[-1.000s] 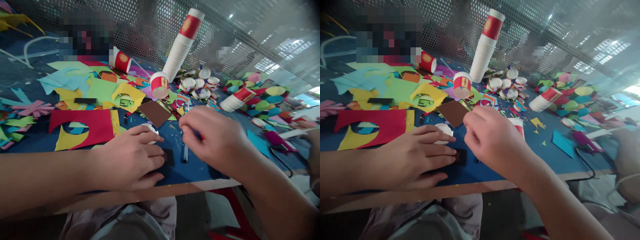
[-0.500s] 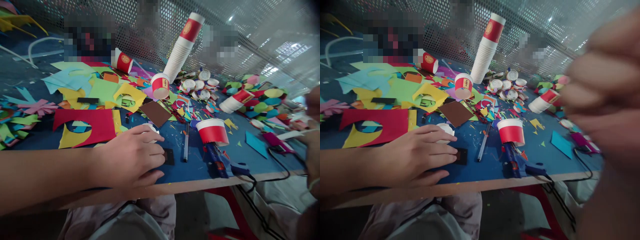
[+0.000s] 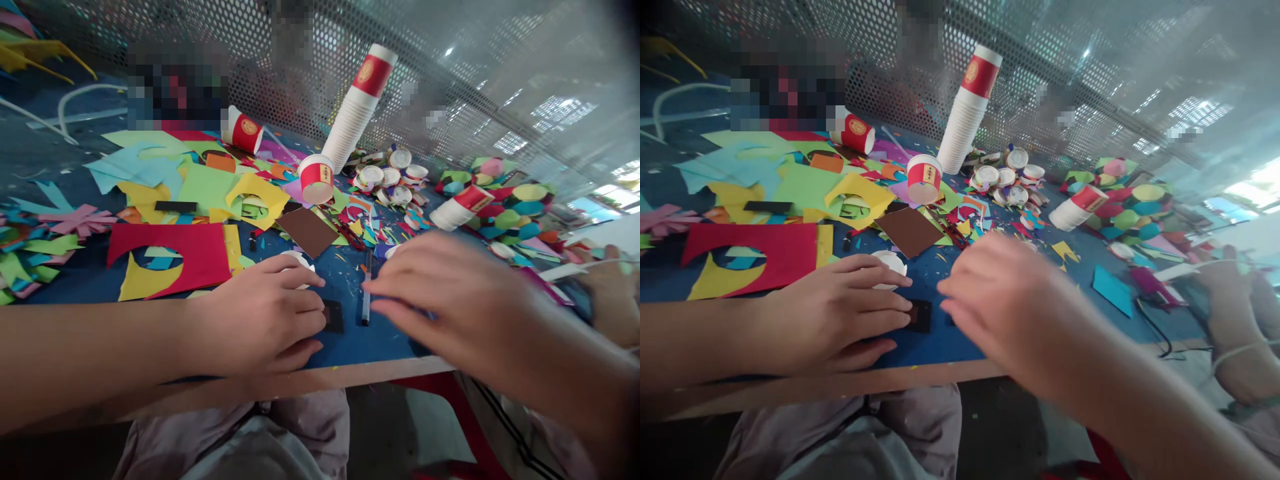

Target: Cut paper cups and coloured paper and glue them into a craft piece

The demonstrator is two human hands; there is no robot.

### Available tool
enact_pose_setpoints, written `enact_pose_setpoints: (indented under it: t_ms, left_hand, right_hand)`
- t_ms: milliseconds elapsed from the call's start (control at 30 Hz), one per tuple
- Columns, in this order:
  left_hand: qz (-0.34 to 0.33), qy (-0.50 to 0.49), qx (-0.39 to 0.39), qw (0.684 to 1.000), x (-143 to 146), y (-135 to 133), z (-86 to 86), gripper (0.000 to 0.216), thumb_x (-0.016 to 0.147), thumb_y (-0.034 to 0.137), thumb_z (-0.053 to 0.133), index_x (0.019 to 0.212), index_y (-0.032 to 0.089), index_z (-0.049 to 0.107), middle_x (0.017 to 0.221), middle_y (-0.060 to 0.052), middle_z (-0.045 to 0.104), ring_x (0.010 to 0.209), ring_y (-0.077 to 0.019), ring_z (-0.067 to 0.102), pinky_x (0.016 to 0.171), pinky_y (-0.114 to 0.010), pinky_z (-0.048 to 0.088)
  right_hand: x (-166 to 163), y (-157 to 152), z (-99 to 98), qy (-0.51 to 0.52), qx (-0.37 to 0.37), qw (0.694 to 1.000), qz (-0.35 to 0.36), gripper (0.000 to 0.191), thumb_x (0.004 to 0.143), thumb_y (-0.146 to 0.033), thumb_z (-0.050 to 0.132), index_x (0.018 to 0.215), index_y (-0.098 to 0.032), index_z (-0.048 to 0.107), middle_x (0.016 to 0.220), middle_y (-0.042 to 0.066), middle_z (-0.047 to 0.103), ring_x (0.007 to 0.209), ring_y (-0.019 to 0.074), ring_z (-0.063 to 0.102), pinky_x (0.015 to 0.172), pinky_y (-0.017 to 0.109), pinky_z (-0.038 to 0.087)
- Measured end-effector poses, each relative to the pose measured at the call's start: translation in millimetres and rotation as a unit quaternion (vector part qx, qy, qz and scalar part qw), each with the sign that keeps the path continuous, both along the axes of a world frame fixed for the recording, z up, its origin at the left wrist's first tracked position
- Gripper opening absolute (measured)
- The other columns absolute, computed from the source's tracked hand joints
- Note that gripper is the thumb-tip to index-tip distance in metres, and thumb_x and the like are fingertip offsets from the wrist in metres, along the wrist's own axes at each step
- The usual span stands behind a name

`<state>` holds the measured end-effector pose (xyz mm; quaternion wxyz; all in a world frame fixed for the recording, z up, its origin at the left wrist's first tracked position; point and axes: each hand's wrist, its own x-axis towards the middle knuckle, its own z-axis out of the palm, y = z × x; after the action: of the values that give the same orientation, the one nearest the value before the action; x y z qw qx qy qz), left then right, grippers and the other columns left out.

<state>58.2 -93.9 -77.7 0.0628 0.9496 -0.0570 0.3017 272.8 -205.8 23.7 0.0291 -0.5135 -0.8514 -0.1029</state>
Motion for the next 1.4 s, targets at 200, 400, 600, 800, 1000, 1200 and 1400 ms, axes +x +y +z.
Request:
enact_pose_setpoints:
  t_ms: [200, 400, 600, 800, 1000, 1200, 1400]
  left_hand:
    - [0.006, 0.028, -0.01, 1.0, -1, -1, 1.9, 0.021, 0.094, 0.029, 0.055, 0.103, 0.02, 0.072, 0.1, -0.002, 0.077, 0.112, -0.0241, 0.063, 0.1, -0.04, 0.04]
    - [0.001, 0.031, -0.02, 0.999, 0, -1, 2.5, 0.02, 0.093, 0.029, 0.055, 0.097, 0.019, 0.073, 0.096, -0.002, 0.076, 0.104, -0.0237, 0.065, 0.096, -0.04, 0.042]
    - [0.003, 0.02, -0.015, 1.0, 0, -2, 1.4, 0.019, 0.093, 0.029, 0.057, 0.097, 0.019, 0.073, 0.103, -0.001, 0.077, 0.107, -0.0241, 0.065, 0.095, -0.04, 0.042]
    - [0.014, 0.013, -0.015, 1.0, 0, -1, 0.0, 0.017, 0.092, 0.029, 0.059, 0.095, 0.02, 0.073, 0.104, 0.001, 0.077, 0.106, -0.0241, 0.065, 0.096, -0.039, 0.04]
    - [0.003, 0.034, -0.022, 0.999, 0, -1, 2.9, 0.02, 0.094, 0.028, 0.054, 0.097, 0.019, 0.072, 0.099, -0.002, 0.076, 0.106, -0.0232, 0.064, 0.096, -0.04, 0.041]
    - [0.005, 0.042, -0.024, 0.999, -1, -2, 5.3, 0.019, 0.093, 0.027, 0.056, 0.094, 0.018, 0.073, 0.085, -0.003, 0.073, 0.093, -0.0239, 0.064, 0.092, -0.042, 0.044]
    - [0.003, 0.041, -0.026, 0.999, -1, -1, 2.3, 0.02, 0.094, 0.028, 0.055, 0.095, 0.019, 0.073, 0.097, -0.002, 0.076, 0.1, -0.0228, 0.064, 0.09, -0.039, 0.044]
  right_hand:
    - [-22, 9, -51.6, -0.044, -0.057, 0.996, 0.043, 0.019, 0.092, -0.01, 0.053, 0.078, -0.014, 0.066, 0.074, 0.006, 0.061, 0.071, 0.0198, 0.05, 0.064, 0.033, 0.041]
    - [-21, 19, -58.8, -0.076, 0.015, 0.995, 0.063, 0.027, 0.091, -0.006, 0.049, 0.068, -0.017, 0.058, 0.068, 0.004, 0.054, 0.068, 0.0188, 0.042, 0.06, 0.032, 0.033]
    - [-8, 39, -33.9, -0.091, 0.054, 0.993, 0.043, 0.024, 0.09, -0.007, 0.047, 0.072, -0.016, 0.06, 0.071, 0.006, 0.057, 0.071, 0.0205, 0.047, 0.066, 0.033, 0.04]
    - [-1, 39, -11.2, -0.038, -0.005, 0.997, 0.061, 0.023, 0.096, -0.014, 0.046, 0.085, -0.013, 0.067, 0.08, 0.008, 0.063, 0.078, 0.021, 0.055, 0.074, 0.034, 0.044]
    - [-10, 30, -39.6, -0.112, -0.072, 0.979, 0.152, 0.021, 0.092, -0.007, 0.051, 0.081, -0.013, 0.067, 0.073, 0.005, 0.062, 0.069, 0.02, 0.047, 0.064, 0.032, 0.039]
    - [-17, 32, -51.7, -0.132, 0.022, 0.97, 0.205, 0.03, 0.094, -0.006, 0.044, 0.07, -0.017, 0.06, 0.066, 0.004, 0.054, 0.067, 0.0205, 0.039, 0.061, 0.033, 0.029]
    - [-13, 39, -43.9, -0.047, -0.029, 0.99, 0.127, 0.025, 0.09, -0.005, 0.044, 0.074, -0.014, 0.061, 0.071, 0.005, 0.054, 0.069, 0.0191, 0.041, 0.064, 0.032, 0.036]
